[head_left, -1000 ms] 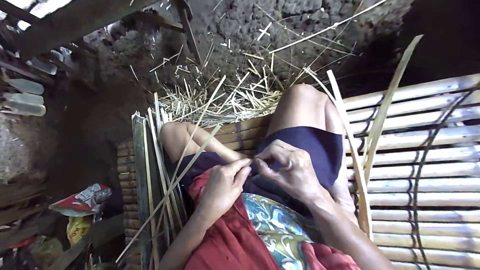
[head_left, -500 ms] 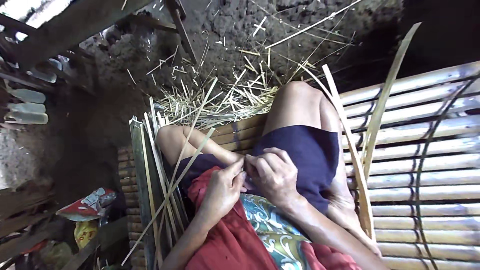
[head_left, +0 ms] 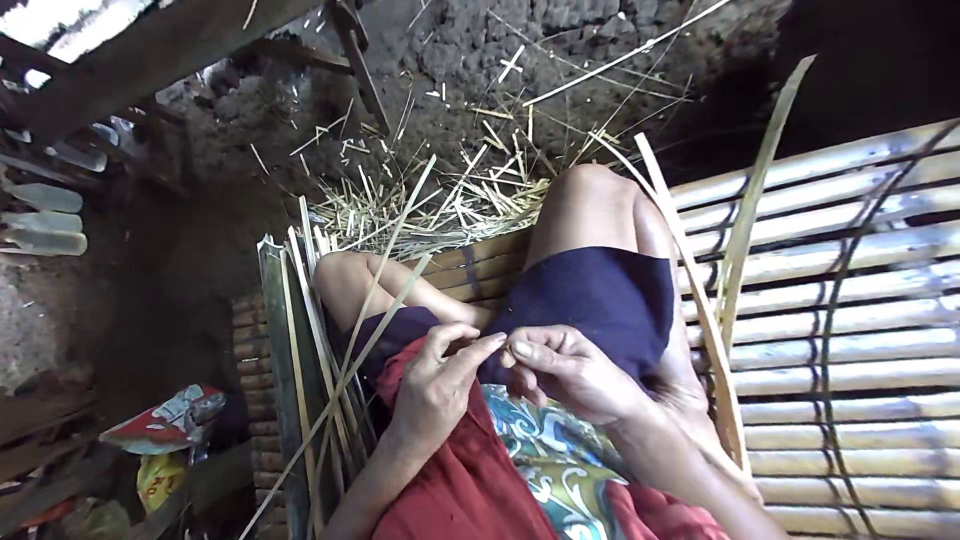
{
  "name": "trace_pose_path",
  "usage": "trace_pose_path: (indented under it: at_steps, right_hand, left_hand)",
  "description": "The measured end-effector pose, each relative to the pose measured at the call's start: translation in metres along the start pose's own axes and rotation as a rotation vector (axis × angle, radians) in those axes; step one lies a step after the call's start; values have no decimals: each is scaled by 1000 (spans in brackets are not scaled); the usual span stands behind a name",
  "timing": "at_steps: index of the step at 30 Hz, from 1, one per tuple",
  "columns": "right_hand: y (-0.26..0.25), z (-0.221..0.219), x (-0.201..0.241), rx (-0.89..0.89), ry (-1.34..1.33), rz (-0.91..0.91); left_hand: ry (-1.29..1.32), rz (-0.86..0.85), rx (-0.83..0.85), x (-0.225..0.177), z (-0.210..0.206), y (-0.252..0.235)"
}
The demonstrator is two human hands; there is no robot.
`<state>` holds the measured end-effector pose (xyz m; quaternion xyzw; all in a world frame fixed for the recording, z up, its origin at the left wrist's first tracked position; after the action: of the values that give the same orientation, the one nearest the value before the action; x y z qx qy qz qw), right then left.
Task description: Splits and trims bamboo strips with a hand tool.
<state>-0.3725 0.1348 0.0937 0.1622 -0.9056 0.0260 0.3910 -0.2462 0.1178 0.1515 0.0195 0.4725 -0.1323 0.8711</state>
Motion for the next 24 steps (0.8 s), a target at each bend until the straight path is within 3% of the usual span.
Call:
trace_pose_path:
  at_steps: [4, 8, 9, 15, 17, 19, 22, 24]
  right_hand:
    - [-2, -7, 3, -21, -22, 74]
    - [-2, -17, 32, 22, 643, 447]
    - [-1, -20, 35, 29, 703, 477]
    - [-1, -28, 2, 6, -11, 107]
    - [2, -32, 5, 33, -144, 39]
    - [7, -42, 15, 166, -272, 8]
    - [11, -68, 37, 344, -443, 81]
    - [8, -76, 50, 352, -469, 178]
  left_hand:
    - [40, 18, -11, -4, 9, -2]
    - [14, 37, -129, -12, 15, 0]
    - [-21, 8, -171, -15, 16, 1]
    - [-197, -184, -318, -32, 17, 7]
    - [-85, -165, -177, -33, 23, 0]
    - [118, -205, 121, -39, 29, -16]
    - [435, -323, 398, -62, 19, -44]
    - [777, -267, 525, -76, -3, -55]
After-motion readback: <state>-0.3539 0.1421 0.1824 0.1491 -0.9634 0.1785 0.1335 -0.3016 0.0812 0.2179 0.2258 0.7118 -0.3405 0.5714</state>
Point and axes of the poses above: each hand's wrist, its own y-axis away from the middle knuckle, its own z-axis out of the back of the hand, x = y × z, the point moved 8 cm from there along -y, towards the middle knuckle, and after that the axes turned 14 degrees about z, right-handed, at the moved point
